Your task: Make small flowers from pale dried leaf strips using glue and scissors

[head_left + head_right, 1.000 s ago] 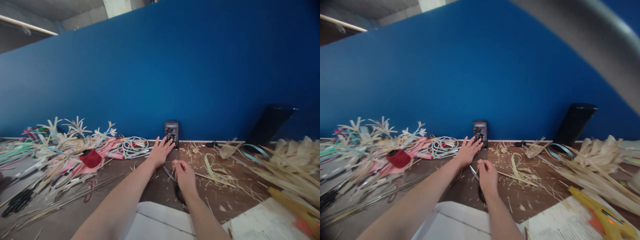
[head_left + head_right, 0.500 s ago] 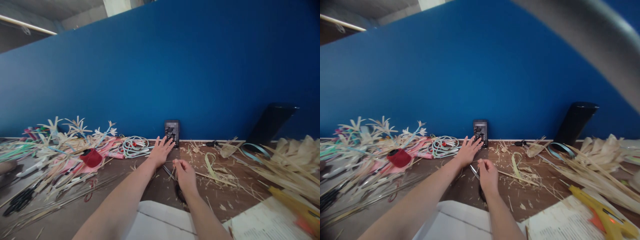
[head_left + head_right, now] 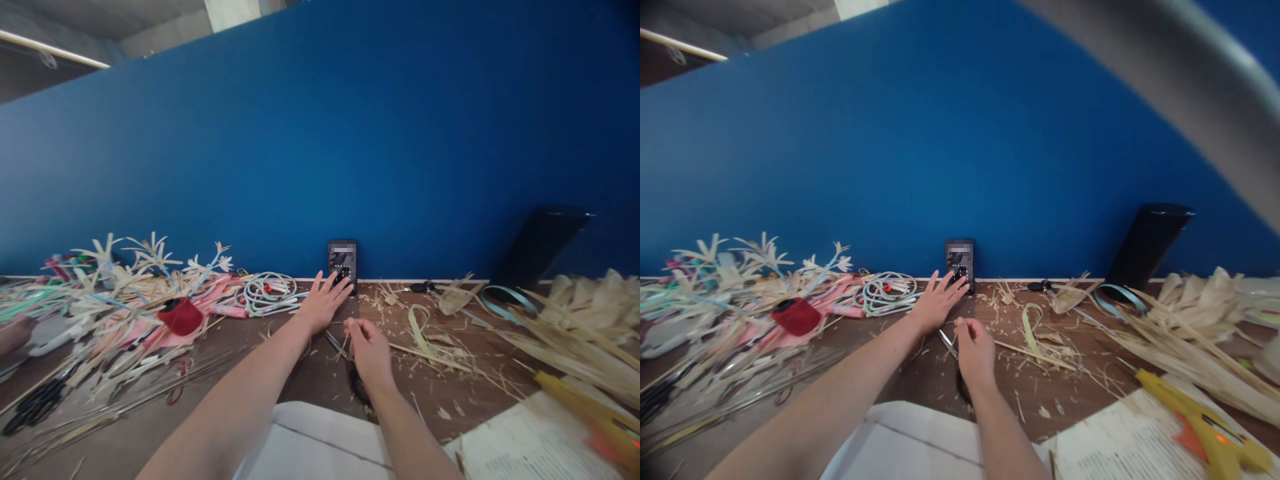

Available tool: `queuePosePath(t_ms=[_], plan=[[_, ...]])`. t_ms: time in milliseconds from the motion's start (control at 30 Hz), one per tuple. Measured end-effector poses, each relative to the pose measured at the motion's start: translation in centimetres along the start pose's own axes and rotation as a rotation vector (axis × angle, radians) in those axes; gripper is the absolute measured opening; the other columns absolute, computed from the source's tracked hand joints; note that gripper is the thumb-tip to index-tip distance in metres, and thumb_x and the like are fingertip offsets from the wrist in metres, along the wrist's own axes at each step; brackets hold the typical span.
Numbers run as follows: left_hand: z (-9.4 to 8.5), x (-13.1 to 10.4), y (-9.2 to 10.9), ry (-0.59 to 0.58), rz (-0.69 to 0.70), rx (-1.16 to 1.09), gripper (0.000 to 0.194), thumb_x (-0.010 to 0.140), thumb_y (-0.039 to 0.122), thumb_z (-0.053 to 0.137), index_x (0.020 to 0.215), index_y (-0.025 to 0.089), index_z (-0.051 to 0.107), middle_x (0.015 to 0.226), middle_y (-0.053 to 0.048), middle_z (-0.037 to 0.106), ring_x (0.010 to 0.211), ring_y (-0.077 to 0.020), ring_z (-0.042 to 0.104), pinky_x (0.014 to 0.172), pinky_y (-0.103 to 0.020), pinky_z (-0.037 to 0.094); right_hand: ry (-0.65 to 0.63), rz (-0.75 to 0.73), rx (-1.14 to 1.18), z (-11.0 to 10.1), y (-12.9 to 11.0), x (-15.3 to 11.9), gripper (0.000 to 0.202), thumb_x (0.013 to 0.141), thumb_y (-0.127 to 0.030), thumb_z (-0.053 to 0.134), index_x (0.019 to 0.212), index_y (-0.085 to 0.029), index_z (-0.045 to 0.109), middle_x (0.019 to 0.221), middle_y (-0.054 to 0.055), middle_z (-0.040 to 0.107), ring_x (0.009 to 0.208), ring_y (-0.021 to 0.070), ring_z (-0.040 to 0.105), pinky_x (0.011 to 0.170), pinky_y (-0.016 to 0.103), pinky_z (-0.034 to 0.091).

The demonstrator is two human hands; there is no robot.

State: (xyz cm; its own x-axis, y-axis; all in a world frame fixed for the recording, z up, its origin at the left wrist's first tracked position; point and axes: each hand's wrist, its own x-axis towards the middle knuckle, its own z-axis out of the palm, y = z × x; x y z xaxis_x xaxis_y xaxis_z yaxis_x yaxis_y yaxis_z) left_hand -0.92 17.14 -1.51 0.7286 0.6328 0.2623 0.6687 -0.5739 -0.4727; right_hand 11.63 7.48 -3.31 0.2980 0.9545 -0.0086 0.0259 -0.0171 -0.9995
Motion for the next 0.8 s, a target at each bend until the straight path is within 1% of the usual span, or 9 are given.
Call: queuePosePath(t_ms=[267, 600, 800], plan=[[0.3, 0.5, -0.3, 0.004, 0.004, 0.014, 0.058, 0.085, 0.020, 0.031, 0.141, 0.023, 0.016, 0.148, 0.002, 0.016, 0.136, -0.0277, 0.006, 0.107, -0.057, 0.008, -0.010, -0.021, 0.023, 0.0, 0.3, 0.1, 0.035, 0.075, -0.048, 0.052, 0.074, -0.015, 0.064, 0.064, 0.002, 0.062, 0.044, 0.0103, 0.041, 0.044, 0.023, 0.030], [0.5, 0.8, -0.4, -0.016, 0.019, 0.023, 0.058, 0.085, 0.020, 0.030, 0.141, 0.024, 0.015, 0.149, 0.004, 0.012, 0.136, -0.0267, 0.004, 0.107, -0.056, 0.007, -0.013, -0.024, 0.029, 0.0, 0.4, 0.2, 0.035, 0.075, -0.048, 0.052, 0.075, -0.015, 0.064, 0.060, 0.001, 0.059, 0.044, 0.0098, 0.039, 0.044, 0.023, 0.030], [0.6, 1.1, -0.4, -0.021, 0.014, 0.030, 0.060, 0.084, 0.020, 0.032, 0.141, 0.026, 0.015, 0.149, 0.004, 0.013, 0.136, -0.0253, 0.003, 0.108, -0.056, 0.008, -0.018, -0.016, 0.026, 0.0, 0.5, 0.2, 0.036, 0.075, -0.050, 0.052, 0.073, -0.016, 0.064, 0.055, -0.001, 0.056, 0.043, 0.0097, 0.037, 0.045, 0.023, 0.029]])
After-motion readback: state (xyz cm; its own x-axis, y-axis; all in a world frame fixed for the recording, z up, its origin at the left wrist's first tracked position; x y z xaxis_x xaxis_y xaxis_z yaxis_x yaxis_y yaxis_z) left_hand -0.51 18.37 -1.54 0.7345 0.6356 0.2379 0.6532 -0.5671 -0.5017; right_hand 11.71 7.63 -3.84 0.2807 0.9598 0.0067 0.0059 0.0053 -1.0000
